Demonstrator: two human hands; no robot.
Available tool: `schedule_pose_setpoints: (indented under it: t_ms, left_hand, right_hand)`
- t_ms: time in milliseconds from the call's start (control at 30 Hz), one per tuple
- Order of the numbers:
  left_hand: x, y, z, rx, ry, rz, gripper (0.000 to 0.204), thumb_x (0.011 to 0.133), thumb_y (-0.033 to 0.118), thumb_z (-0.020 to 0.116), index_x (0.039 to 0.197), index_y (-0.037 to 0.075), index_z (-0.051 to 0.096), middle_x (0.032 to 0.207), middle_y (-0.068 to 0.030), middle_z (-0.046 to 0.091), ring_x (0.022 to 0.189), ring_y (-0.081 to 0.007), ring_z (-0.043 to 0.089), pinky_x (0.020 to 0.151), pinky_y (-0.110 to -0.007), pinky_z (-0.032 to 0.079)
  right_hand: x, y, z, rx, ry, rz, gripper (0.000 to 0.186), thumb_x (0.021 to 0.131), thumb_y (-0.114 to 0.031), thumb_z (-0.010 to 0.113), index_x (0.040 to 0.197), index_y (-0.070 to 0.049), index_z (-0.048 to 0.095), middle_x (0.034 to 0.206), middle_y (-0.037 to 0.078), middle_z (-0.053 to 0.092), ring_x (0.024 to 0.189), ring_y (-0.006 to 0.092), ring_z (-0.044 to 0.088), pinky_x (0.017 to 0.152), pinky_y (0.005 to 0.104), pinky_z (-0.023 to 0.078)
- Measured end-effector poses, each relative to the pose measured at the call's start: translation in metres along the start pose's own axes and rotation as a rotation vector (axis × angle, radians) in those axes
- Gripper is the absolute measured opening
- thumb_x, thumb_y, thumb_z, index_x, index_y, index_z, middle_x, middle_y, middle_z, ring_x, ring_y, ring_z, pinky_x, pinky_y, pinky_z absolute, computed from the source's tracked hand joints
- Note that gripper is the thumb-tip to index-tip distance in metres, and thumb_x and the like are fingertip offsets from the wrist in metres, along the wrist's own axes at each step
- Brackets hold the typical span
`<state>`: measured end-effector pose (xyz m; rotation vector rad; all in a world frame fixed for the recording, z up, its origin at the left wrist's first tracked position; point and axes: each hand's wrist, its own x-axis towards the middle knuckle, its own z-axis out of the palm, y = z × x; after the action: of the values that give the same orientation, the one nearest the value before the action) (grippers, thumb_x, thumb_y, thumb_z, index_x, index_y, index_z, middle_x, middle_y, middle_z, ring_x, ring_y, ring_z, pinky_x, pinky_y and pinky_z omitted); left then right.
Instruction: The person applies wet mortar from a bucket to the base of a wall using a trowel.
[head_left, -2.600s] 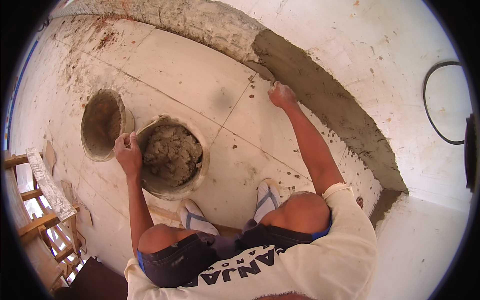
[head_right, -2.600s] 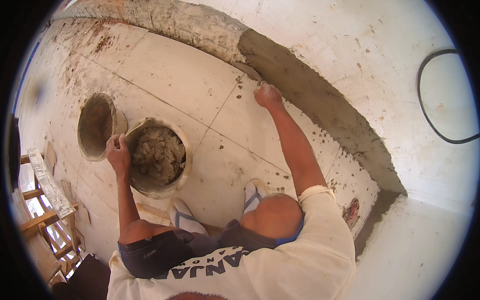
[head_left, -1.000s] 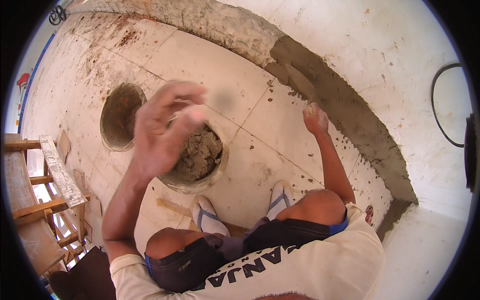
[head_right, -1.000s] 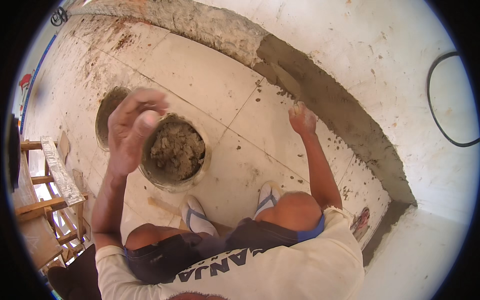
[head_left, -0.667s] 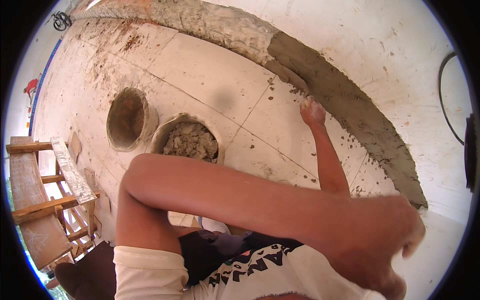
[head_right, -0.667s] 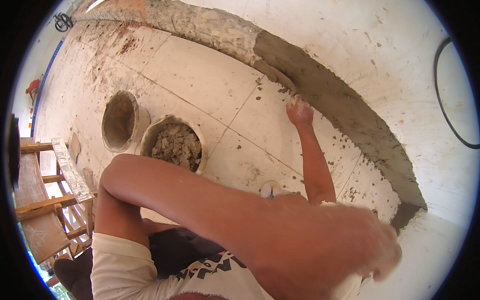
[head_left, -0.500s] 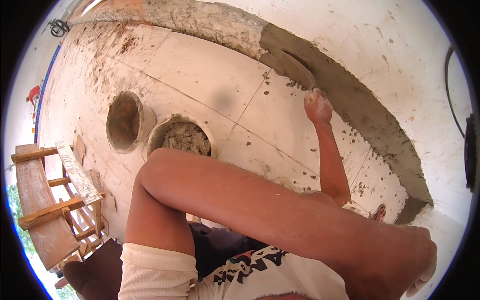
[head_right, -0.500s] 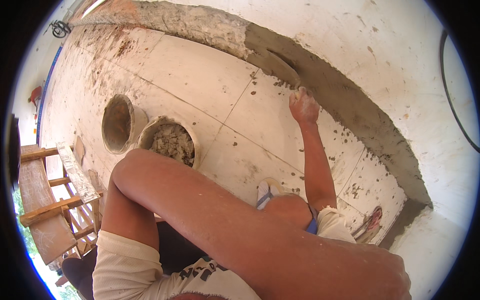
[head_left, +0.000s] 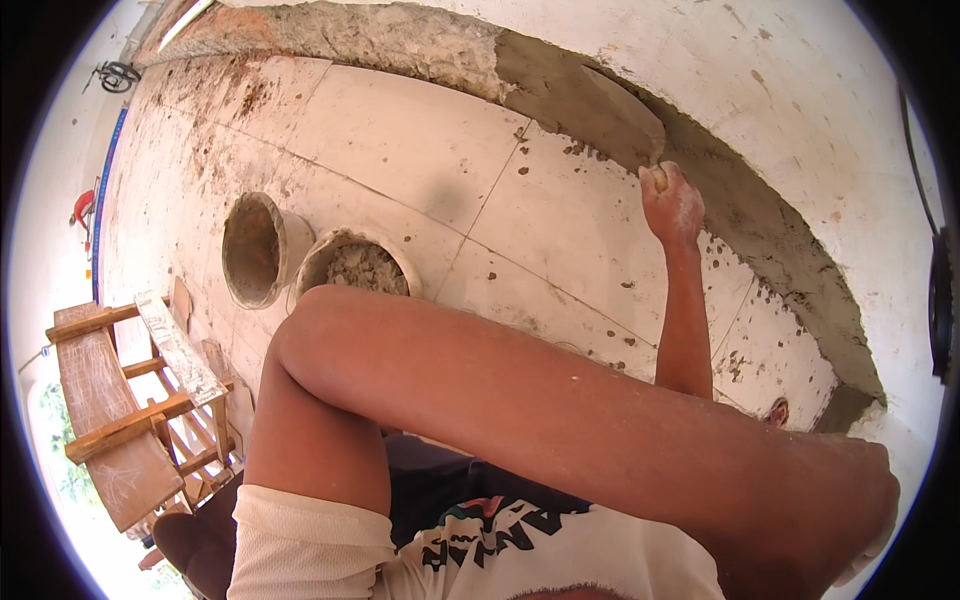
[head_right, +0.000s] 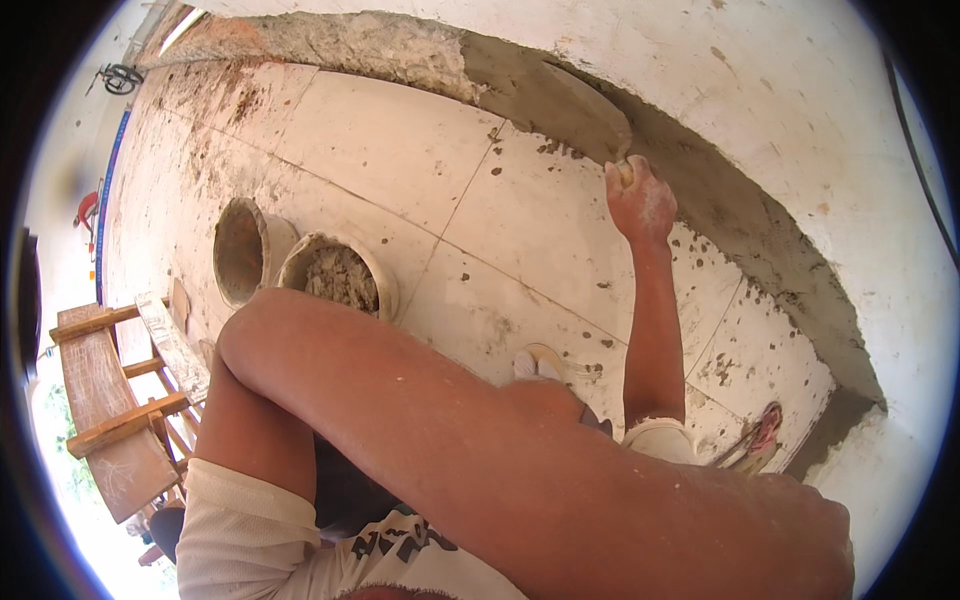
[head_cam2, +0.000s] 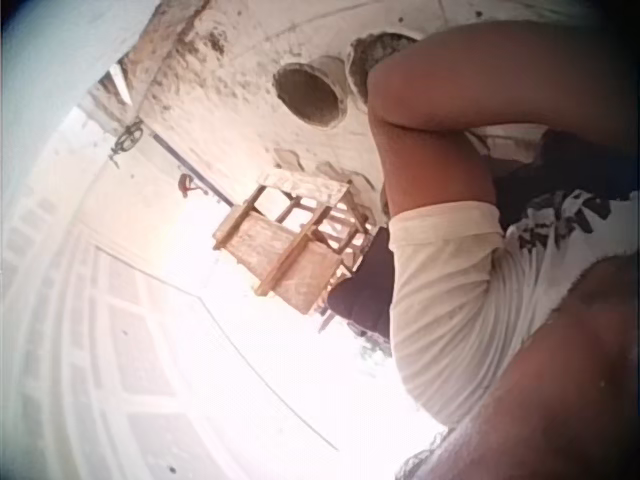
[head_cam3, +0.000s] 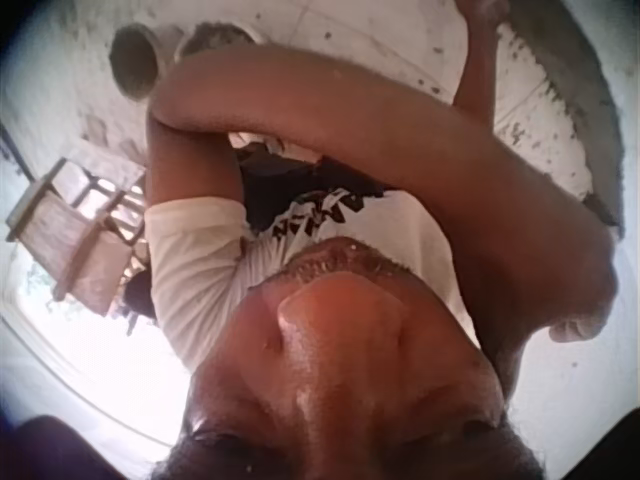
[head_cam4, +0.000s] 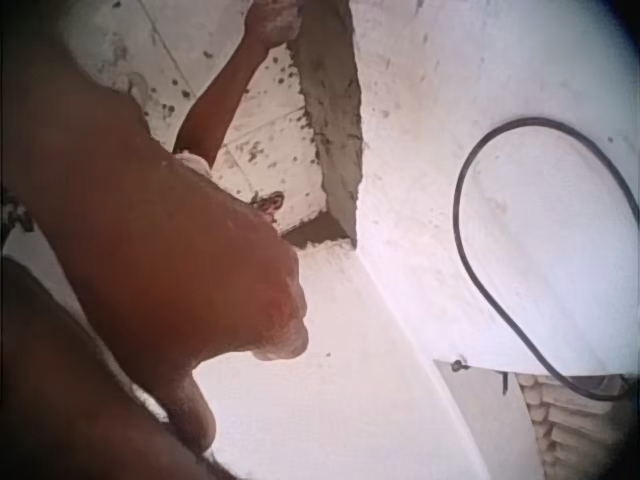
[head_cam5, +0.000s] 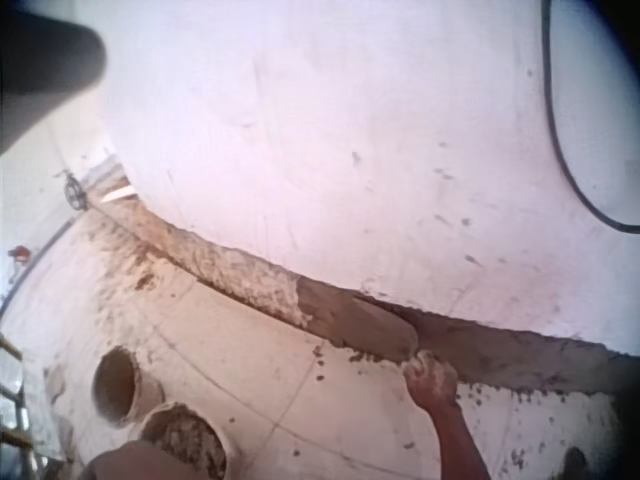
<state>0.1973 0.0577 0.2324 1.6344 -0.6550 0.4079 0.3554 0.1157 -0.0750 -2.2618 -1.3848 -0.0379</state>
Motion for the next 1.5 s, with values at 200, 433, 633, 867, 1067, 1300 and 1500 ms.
schedule_pose_setpoints:
  t_ms: [200, 433, 633, 867, 1067, 1300, 1500]
  left_hand:
    - [-0.055, -0.003, -0.020, 0.149, 0.208, -0.077, 0.039, 0.083, 0.032, 0.078, 0.100, 0.000, 0.065, 0.093, -0.0144, 0.064, 0.082, -0.0297, 0.063, 0.072, -0.039, 0.052]
    - [-0.238, 0.049, -0.107, 0.657, 0.193, -0.860, 0.038, 0.087, 0.032, 0.075, 0.109, 0.003, 0.065, 0.098, -0.0132, 0.066, 0.090, -0.0233, 0.065, 0.079, -0.035, 0.053]
    - [-0.435, 0.112, -0.132, 1.152, 0.435, -1.232, 0.033, 0.091, 0.026, 0.070, 0.110, 0.001, 0.064, 0.103, -0.0136, 0.064, 0.095, -0.0292, 0.064, 0.082, -0.038, 0.051]
    - [-0.555, 0.145, -0.147, 1.335, 0.852, -1.272, 0.032, 0.093, 0.026, 0.069, 0.112, 0.000, 0.065, 0.112, -0.0181, 0.063, 0.111, -0.0365, 0.058, 0.098, -0.044, 0.046]
    - [-0.686, 0.166, -0.160, 1.560, 1.126, -1.369, 0.047, 0.095, 0.036, 0.068, 0.122, -0.002, 0.063, 0.124, -0.0198, 0.061, 0.120, -0.0363, 0.054, 0.104, -0.045, 0.042]
    - [-0.779, 0.190, -0.166, 1.312, 1.203, -1.703, 0.081, 0.092, 0.063, 0.059, 0.140, -0.002, 0.052, 0.138, -0.0245, 0.054, 0.129, -0.0374, 0.050, 0.107, -0.046, 0.040]
    - [-0.841, 0.196, -0.186, 0.834, 1.470, -1.498, 0.073, 0.094, 0.052, 0.064, 0.138, -0.005, 0.053, 0.127, -0.0200, 0.063, 0.112, -0.0294, 0.062, 0.097, -0.039, 0.047]
  right_hand:
    - [-0.013, 0.015, -0.031, -0.016, 0.027, 0.037, 0.033, 0.088, -0.040, 0.068, 0.102, -0.010, 0.067, 0.095, 0.016, 0.070, 0.083, 0.0407, 0.068, 0.073, 0.0504, 0.054]
    - [-0.020, 0.029, -0.082, -0.194, 0.208, -0.047, 0.032, 0.087, -0.037, 0.071, 0.102, -0.010, 0.067, 0.096, 0.013, 0.068, 0.080, 0.0371, 0.069, 0.069, 0.0468, 0.056]
    - [-0.040, -0.035, -0.096, -0.247, 0.347, -0.113, 0.028, 0.086, -0.032, 0.073, 0.101, -0.009, 0.066, 0.093, 0.011, 0.066, 0.077, 0.0313, 0.069, 0.063, 0.0426, 0.056]
    - [-0.093, -0.183, -0.088, 0.114, 0.139, -0.466, 0.023, 0.082, -0.022, 0.077, 0.093, -0.006, 0.063, 0.085, 0.008, 0.063, 0.064, 0.0236, 0.063, 0.051, 0.0361, 0.054]
    - [-0.134, -0.247, -0.028, 0.137, -0.507, -0.866, 0.022, 0.085, -0.031, 0.069, 0.095, -0.012, 0.063, 0.085, 0.010, 0.058, 0.070, 0.0299, 0.066, 0.060, 0.0439, 0.054]
    - [-0.122, -0.319, -0.032, 0.115, -0.622, -0.486, 0.034, 0.085, -0.037, 0.070, 0.104, -0.010, 0.064, 0.092, 0.015, 0.064, 0.079, 0.0374, 0.066, 0.069, 0.0470, 0.053]
    - [-0.128, -0.364, -0.055, 0.255, -0.833, -0.355, 0.036, 0.084, -0.036, 0.065, 0.102, -0.005, 0.066, 0.086, 0.019, 0.067, 0.083, 0.0414, 0.066, 0.073, 0.0494, 0.052]
